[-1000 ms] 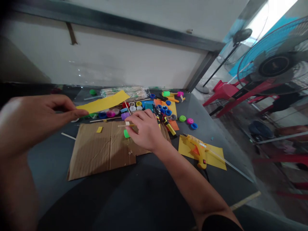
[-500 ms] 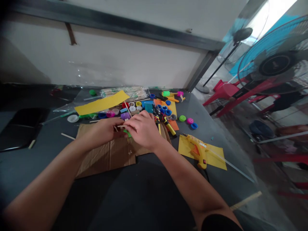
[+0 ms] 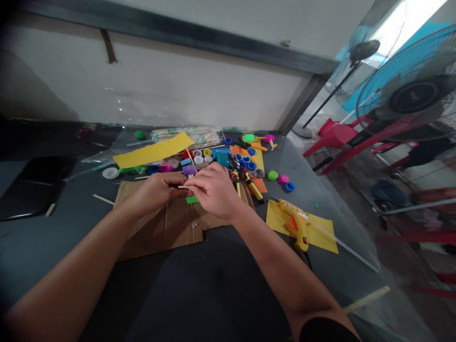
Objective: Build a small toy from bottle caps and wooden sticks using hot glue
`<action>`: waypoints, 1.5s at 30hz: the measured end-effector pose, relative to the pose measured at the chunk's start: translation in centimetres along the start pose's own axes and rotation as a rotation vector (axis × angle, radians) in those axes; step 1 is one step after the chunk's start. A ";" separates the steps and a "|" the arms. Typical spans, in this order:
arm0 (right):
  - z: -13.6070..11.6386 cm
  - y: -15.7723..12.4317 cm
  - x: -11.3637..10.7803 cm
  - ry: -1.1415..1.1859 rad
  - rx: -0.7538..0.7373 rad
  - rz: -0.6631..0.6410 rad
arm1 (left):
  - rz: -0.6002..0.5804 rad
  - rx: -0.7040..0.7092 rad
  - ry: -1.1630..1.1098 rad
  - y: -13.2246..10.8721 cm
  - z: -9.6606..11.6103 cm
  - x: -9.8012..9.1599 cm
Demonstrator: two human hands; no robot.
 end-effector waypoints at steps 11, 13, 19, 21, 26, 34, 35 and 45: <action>-0.4 0.3 -0.2 0.030 -0.056 0.009 | -0.015 0.065 0.023 0.1 -0.3 -0.1; -0.4 0.3 -0.2 0.032 -0.044 0.008 | -0.008 0.076 0.026 0.1 -0.3 0.0; -0.2 0.1 0.0 0.028 -0.021 0.002 | -0.007 0.068 0.066 0.1 0.0 -0.2; -0.1 0.0 0.1 0.014 -0.011 -0.002 | -0.024 0.029 0.140 -0.1 0.3 -0.9; 0.1 -0.1 -0.3 0.018 -0.012 -0.019 | -0.032 -0.070 0.285 -1.4 1.6 -3.8; 0.4 0.0 -0.6 0.045 -0.016 -0.037 | 0.025 -0.027 0.438 -1.9 3.5 -3.9; 0.5 0.0 -0.3 0.046 0.012 -0.059 | 0.016 -0.022 0.479 -1.7 3.6 -3.6; 1.9 -0.3 2.6 0.156 0.208 -0.049 | 0.026 0.044 0.674 -1.5 4.5 -2.3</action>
Point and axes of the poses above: each hand's wrist, its own y-axis towards the middle knuckle, its own x-axis out of the palm, z = x × y, the point moved 3 cm from there along y, towards the middle knuckle, and after that the axes turned 7 degrees about -z, right-handed, at the moved point
